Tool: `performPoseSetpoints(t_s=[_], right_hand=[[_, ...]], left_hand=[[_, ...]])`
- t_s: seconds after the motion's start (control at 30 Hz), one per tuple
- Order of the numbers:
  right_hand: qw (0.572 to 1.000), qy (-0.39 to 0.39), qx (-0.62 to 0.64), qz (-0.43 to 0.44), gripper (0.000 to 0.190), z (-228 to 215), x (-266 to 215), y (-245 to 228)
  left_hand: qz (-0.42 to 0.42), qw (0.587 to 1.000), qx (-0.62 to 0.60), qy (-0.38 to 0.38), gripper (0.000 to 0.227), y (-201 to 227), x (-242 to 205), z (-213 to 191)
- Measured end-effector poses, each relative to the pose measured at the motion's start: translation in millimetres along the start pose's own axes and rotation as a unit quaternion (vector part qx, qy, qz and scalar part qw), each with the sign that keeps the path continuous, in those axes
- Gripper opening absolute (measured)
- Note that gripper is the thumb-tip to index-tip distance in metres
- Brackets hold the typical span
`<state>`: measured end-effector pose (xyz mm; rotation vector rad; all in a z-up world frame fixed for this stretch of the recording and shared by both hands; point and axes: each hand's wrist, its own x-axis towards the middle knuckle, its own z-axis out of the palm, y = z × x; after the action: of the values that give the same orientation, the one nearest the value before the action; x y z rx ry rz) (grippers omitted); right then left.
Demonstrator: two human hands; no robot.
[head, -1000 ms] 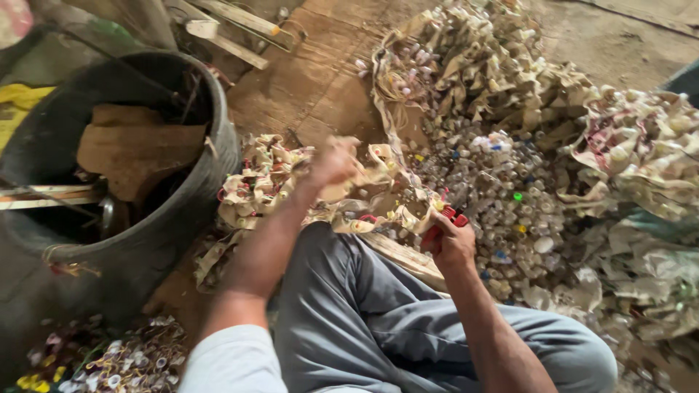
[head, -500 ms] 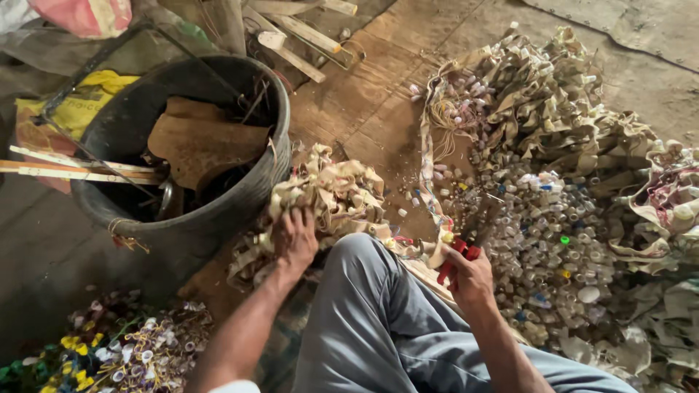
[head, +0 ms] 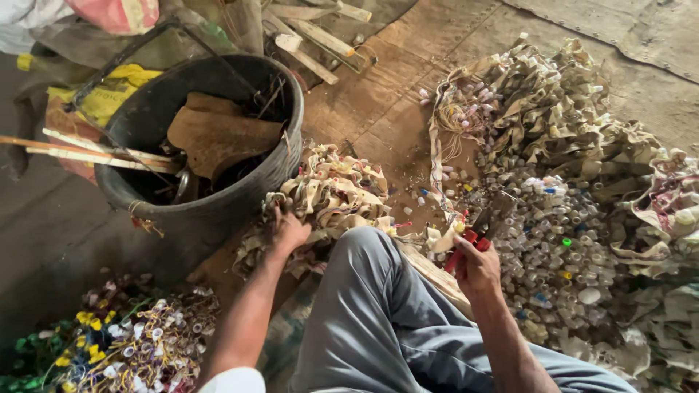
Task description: The person sits on the floor and uses pliers to cut and separate small plastic components from a tangled bundle of wires and fabric. The separated pieces are dropped onto the floor, and the remaining bundle is placed into a nearby tire.
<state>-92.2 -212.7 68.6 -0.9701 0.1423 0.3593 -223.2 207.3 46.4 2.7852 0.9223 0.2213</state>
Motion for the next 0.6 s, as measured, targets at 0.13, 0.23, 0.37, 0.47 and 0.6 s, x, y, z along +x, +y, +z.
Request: performPoseSetpoints(t_s=[0.13, 0.23, 0.37, 0.47, 0.6], right_hand=[[0.998, -0.045, 0.026, -0.036, 0.021, -4, -2, 0], [0.997, -0.044, 0.058, -0.023, 0.023, -1, -3, 0], [0.997, -0.046, -0.066, -0.003, 0.020, -15, -5, 6], [0.974, -0.058, -0.217, -0.009, 0.014, -39, -12, 19], [0.976, -0.080, -0.189, -0.067, 0.022, -56, -19, 32]], left_hand=[[0.000, 1.000, 0.018, 0.004, 0.036, 39, -43, -62], [0.138, 0.980, -0.090, 0.108, 0.020, 109, -76, -66], [-0.031, 0.828, -0.532, -0.174, 0.045, 234, -42, -11], [0.095, 0.826, -0.517, -0.203, 0.032, 276, -7, 37], [0.390, 0.817, -0.422, 0.044, 0.023, 285, 3, 76]])
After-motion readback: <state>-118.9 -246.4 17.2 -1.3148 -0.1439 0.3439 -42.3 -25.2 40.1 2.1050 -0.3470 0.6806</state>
